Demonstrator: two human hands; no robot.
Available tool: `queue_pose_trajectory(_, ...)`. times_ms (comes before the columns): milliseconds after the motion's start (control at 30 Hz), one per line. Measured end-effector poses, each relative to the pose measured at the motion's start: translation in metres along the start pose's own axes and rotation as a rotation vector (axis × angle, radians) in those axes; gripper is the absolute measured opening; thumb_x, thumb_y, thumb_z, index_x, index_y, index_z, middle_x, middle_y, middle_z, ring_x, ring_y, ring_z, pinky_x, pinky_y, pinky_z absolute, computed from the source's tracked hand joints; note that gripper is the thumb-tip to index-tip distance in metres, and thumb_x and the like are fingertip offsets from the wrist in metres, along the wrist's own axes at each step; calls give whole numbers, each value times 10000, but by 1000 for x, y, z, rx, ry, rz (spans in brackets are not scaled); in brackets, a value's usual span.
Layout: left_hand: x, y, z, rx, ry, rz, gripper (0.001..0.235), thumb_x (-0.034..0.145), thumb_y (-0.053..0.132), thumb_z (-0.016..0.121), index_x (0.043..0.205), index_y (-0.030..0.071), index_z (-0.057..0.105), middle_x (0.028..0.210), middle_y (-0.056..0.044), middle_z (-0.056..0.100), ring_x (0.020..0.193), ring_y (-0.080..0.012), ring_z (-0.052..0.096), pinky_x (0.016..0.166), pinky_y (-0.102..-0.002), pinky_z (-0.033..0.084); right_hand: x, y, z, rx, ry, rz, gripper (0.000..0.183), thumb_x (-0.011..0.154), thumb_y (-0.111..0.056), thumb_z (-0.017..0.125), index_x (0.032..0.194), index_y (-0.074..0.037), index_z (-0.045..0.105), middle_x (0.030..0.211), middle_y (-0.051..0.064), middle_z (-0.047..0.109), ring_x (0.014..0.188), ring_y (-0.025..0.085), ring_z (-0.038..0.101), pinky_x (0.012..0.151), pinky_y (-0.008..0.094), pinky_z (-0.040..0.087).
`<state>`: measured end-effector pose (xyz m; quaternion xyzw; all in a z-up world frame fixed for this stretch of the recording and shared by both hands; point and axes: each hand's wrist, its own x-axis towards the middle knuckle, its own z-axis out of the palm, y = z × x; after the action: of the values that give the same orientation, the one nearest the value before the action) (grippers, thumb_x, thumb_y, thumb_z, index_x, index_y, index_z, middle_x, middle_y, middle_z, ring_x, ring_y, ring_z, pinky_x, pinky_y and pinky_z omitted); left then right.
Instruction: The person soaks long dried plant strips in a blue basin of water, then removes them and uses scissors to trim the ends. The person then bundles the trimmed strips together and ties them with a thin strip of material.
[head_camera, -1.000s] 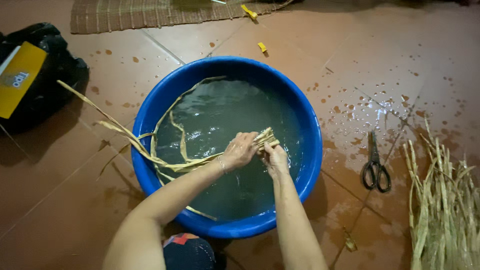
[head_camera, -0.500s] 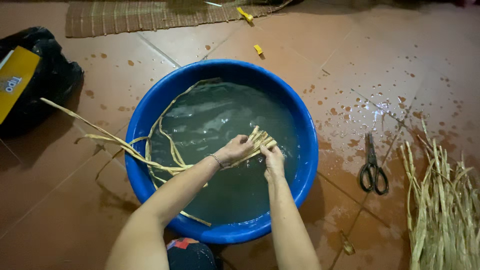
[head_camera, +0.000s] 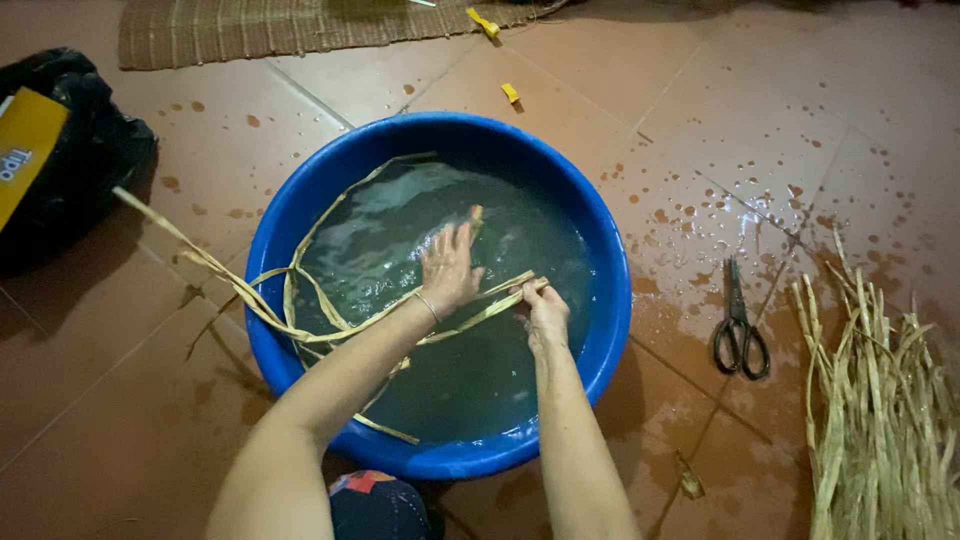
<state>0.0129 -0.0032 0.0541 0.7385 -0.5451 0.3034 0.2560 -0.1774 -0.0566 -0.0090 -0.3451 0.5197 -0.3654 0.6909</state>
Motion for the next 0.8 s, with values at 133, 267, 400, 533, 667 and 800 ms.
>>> queue_pose_trajectory(133, 2, 25, -47, -364, -372, 160, 409, 795, 209, 674, 1149, 6, 699, 1077, -148, 667, 1067, -282, 591, 914, -410, 513, -3, -4, 3, 243, -86, 88, 209, 963, -171, 594, 1103, -35, 669, 929, 34, 769, 798, 158, 756, 669, 316, 654)
queue_pose_trajectory(267, -3, 48, -41, -514, -816, 94, 373, 1006, 370, 606, 975, 18, 723, 1048, -213, 695, 1053, -371, 626, 937, -463, 514, 15, 17, -8, 150, -97, -57, 122, 969, -113, 698, 1062, -40, 668, 925, 63, 726, 756, 162, 675, 628, 301, 561)
queue_pose_trajectory(400, -16, 57, -3, -731, -1082, -224, 393, 1037, 384, 491, 1095, 49, 689, 1078, -261, 715, 1015, -428, 680, 904, -507, 535, 17, 21, -12, 77, -8, -61, 124, 999, -158, 698, 1041, -41, 693, 924, 61, 715, 765, 150, 648, 654, 287, 516)
queue_pose_trajectory(533, -36, 65, 35, -889, -921, -159, 391, 1014, 335, 426, 1247, 103, 637, 1126, -254, 688, 1037, -453, 639, 899, -541, 500, 6, 6, -7, 173, -87, -69, 192, 1011, -199, 659, 1097, -46, 738, 969, 28, 733, 848, 129, 670, 761, 264, 533)
queue_pose_trajectory(667, -34, 69, 20, -789, -987, -148, 445, 1062, 349, 373, 1098, 56, 707, 1113, -245, 709, 1016, -467, 663, 922, -551, 512, 17, 17, -11, 176, -116, -66, 284, 1023, -226, 595, 1062, 18, 733, 1002, 89, 750, 906, 173, 702, 823, 286, 562)
queue_pose_trajectory(800, -17, 74, -33, -725, -1232, -294, 425, 1056, 342, 359, 1076, 27, 644, 1035, -288, 715, 963, -481, 693, 884, -568, 549, 31, 30, -12, 146, 27, -108, 315, 1034, -215, 600, 1002, 76, 716, 939, 149, 728, 814, 229, 700, 754, 341, 574)
